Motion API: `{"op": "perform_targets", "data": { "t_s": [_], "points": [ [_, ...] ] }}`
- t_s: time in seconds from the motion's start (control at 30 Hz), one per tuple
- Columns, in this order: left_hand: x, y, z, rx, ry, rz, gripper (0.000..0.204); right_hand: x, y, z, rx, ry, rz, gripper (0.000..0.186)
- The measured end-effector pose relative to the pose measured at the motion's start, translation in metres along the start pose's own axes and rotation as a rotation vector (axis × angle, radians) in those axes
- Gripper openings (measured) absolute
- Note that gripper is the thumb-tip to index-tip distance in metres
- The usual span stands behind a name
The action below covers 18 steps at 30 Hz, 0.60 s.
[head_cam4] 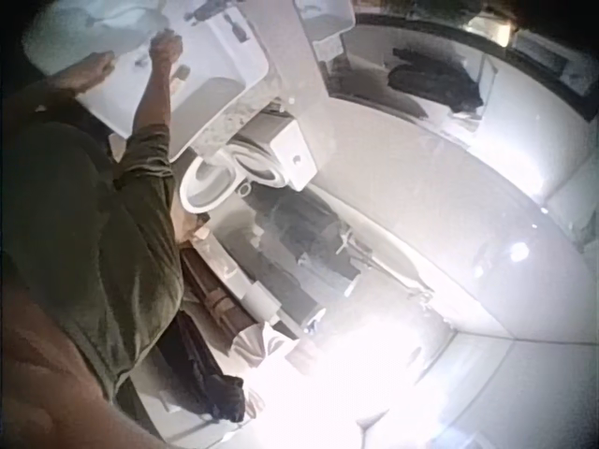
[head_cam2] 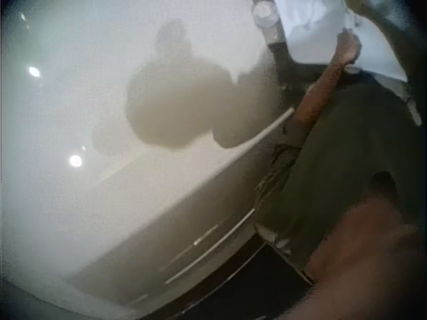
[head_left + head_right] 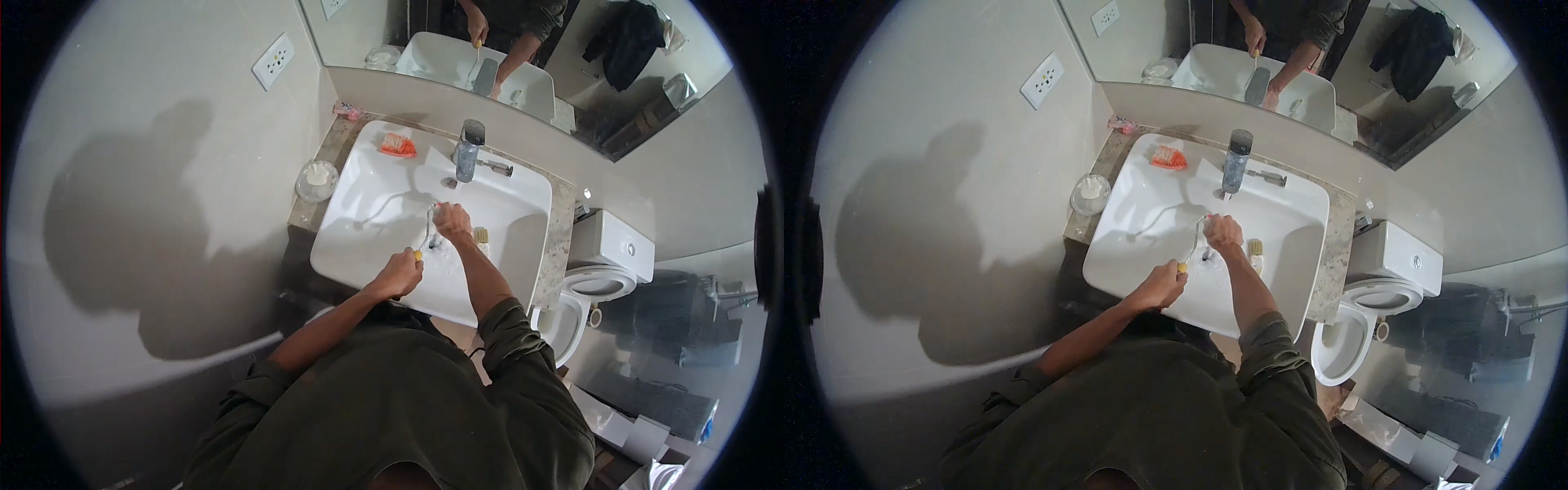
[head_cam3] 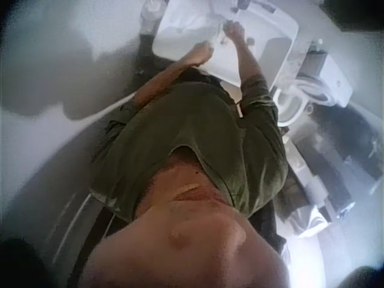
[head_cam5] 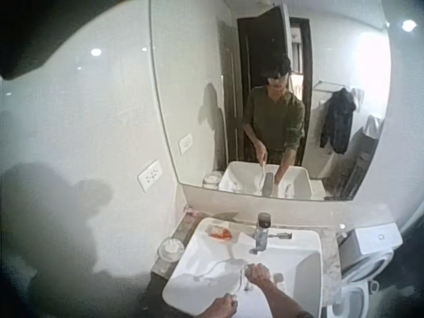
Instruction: The person washes a paint roller and a paint brush in a bathroom sink, using water to rinse away white paint residue from the tools.
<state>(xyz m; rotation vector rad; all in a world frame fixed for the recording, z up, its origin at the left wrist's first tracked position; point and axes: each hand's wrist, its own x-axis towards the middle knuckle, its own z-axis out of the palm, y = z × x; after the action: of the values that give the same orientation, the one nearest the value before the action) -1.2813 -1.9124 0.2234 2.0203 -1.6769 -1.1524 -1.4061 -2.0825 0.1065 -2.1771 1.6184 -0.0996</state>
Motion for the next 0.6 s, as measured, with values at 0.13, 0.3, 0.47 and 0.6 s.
{"op": "perform_targets", "data": {
  "t_s": [0.13,0.3,0.47,0.6],
  "points": [
    [0.0,-0.003,0.005,-0.052,-0.019,-0.016,0.037,0.006,0.017,0.016,0.122,0.068,-0.124,0.025],
    [0.0,0.003,-0.004,-0.073,-0.058,-0.015,0.038,0.018,0.054,0.056,0.104,0.372,-0.406,0.021],
    [0.002,-0.001,0.005,-0.086,-0.051,-0.059,0.038,0.025,0.055,0.079,-0.064,0.397,-0.337,0.013],
    [0.003,0.003,0.005,-0.096,-0.095,-0.05,0.037,0.029,0.083,0.077,-0.218,0.359,-0.598,0.019]
  ]
}}
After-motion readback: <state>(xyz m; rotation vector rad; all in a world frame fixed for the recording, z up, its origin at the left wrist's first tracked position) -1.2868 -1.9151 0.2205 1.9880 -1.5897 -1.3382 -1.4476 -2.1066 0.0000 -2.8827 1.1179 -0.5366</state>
